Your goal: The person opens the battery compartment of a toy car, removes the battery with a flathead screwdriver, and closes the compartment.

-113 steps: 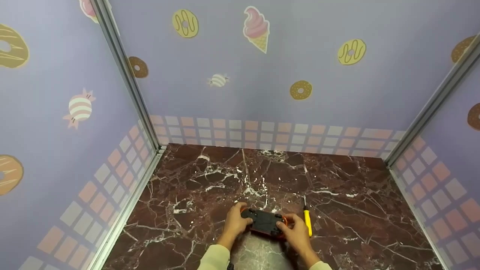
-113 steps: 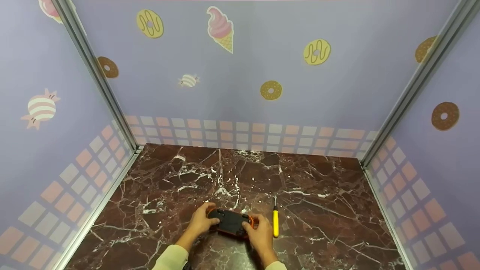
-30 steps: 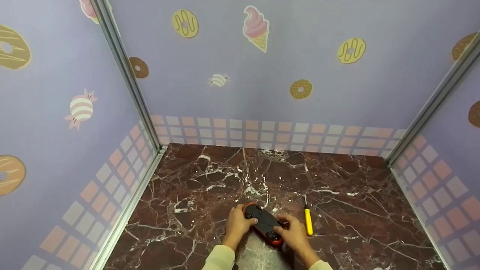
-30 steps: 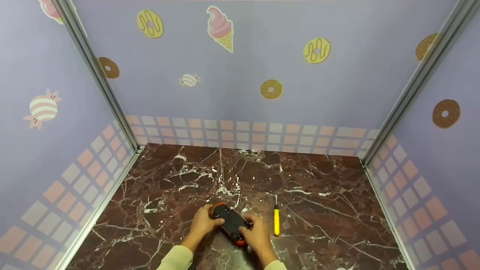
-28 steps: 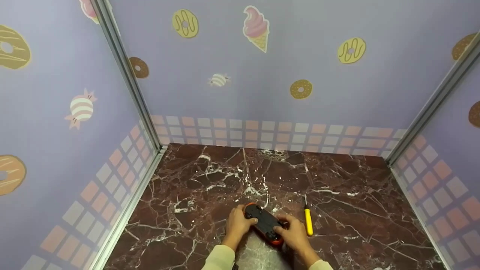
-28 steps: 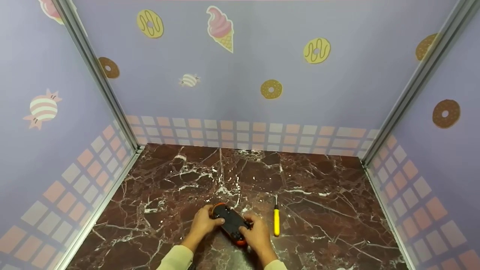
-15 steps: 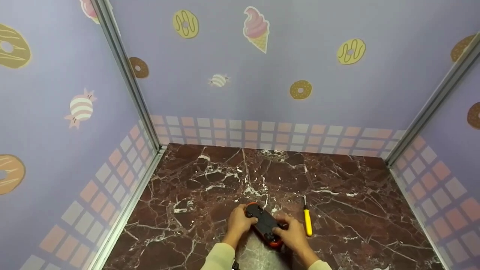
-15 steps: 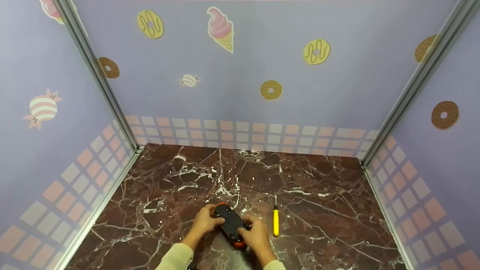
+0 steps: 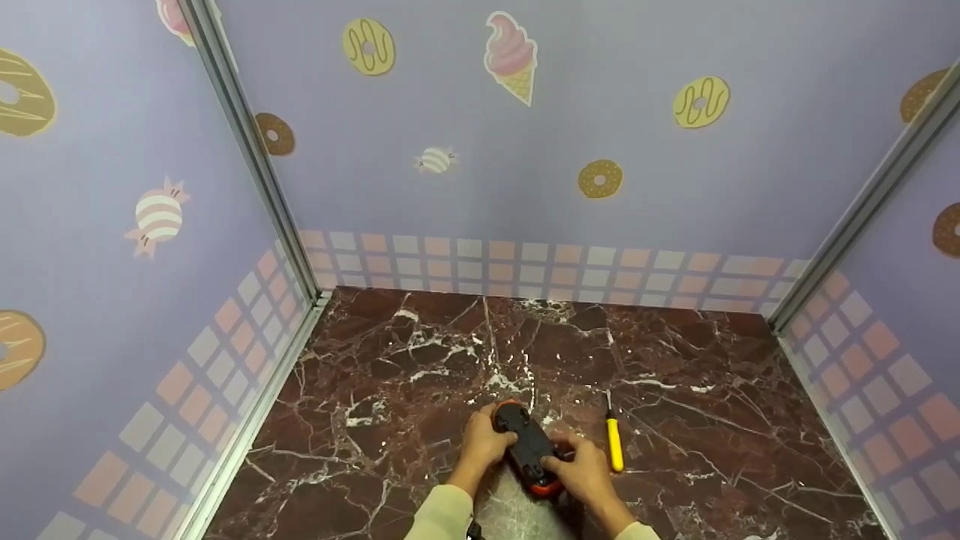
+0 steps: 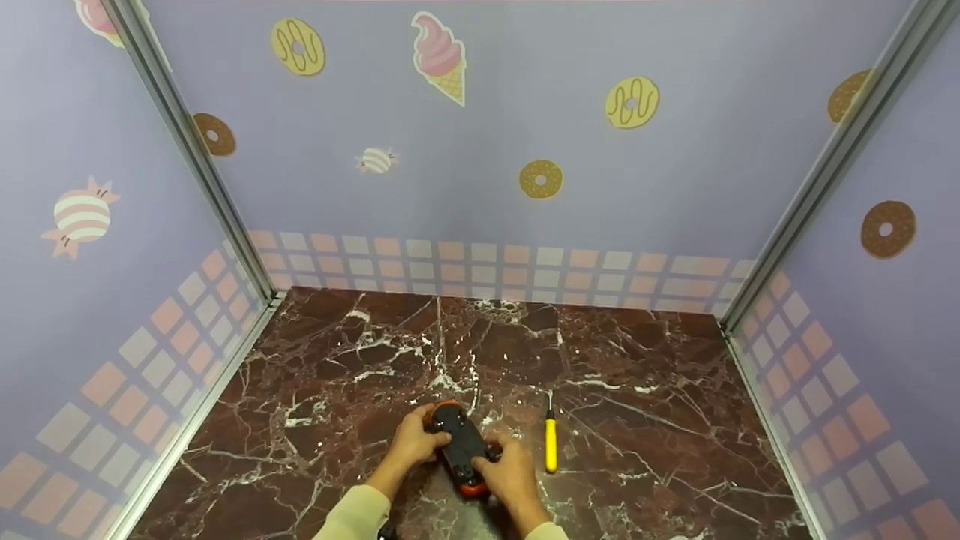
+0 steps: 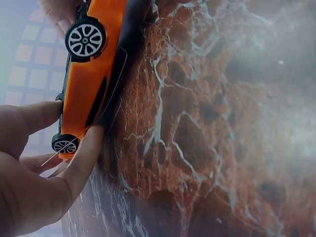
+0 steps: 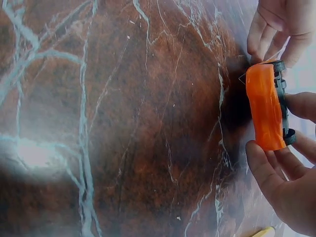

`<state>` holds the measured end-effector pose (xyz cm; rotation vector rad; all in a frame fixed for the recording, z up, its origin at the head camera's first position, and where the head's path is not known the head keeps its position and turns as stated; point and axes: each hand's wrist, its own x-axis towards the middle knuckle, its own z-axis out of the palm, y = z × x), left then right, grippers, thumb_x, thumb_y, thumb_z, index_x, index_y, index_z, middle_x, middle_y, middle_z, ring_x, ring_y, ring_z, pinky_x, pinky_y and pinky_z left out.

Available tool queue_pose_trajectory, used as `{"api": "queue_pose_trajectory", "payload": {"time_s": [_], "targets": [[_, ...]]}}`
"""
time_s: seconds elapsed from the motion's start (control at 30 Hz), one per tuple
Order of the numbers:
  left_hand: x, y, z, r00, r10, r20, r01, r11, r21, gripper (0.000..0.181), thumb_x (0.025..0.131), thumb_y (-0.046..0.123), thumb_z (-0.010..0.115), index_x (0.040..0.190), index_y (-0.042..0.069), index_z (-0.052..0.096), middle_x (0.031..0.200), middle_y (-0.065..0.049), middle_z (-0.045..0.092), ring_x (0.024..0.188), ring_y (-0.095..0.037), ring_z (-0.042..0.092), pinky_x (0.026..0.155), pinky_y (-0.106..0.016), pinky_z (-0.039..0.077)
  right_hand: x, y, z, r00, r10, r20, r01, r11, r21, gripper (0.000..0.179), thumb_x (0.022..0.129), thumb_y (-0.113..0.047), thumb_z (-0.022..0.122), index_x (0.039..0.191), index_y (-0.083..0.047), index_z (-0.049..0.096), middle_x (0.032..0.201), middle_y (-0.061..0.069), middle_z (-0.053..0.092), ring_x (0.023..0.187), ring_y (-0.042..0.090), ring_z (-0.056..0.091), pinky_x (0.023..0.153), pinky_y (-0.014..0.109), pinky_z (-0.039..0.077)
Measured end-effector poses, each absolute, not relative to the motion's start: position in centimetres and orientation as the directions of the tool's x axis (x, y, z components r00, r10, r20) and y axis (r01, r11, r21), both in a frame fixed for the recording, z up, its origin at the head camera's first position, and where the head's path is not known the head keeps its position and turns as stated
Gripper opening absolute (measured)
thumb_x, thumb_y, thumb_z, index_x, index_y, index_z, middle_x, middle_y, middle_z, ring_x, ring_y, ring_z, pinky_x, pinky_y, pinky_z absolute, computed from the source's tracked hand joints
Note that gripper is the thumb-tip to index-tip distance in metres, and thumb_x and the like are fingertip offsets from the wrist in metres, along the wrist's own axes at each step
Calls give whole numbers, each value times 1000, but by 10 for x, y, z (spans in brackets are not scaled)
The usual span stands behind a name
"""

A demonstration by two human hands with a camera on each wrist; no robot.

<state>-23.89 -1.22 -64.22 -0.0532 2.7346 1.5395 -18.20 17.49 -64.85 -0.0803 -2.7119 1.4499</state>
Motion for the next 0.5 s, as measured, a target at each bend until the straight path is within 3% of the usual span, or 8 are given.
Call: {"api": "queue_pose_trajectory", "payload": {"time_s": [0.23, 0.5], "targets": [[-241, -10, -643, -999, -32, 25, 7, 463, 886, 72, 72, 1, 85, 138, -5, 57, 125, -24, 67, 119, -42, 62, 103, -56, 47, -182, 172, -649, -995, 87, 38, 18, 559, -829, 42, 77, -17, 86, 115, -3, 73, 91, 7, 75, 83, 19, 72, 77, 40, 57], [-242, -7, -642, -1000, -8, 12, 7, 445, 895, 76, 71, -3, 83, 141, 0, 55, 129, -23, 66, 121, -43, 61, 103, -58, 47, -183, 169, -650, -993, 112, 35, 33, 547, -836, 41, 75, -18, 88, 110, -2, 72, 86, 5, 74, 76, 14, 65, 71, 33, 53]]}}
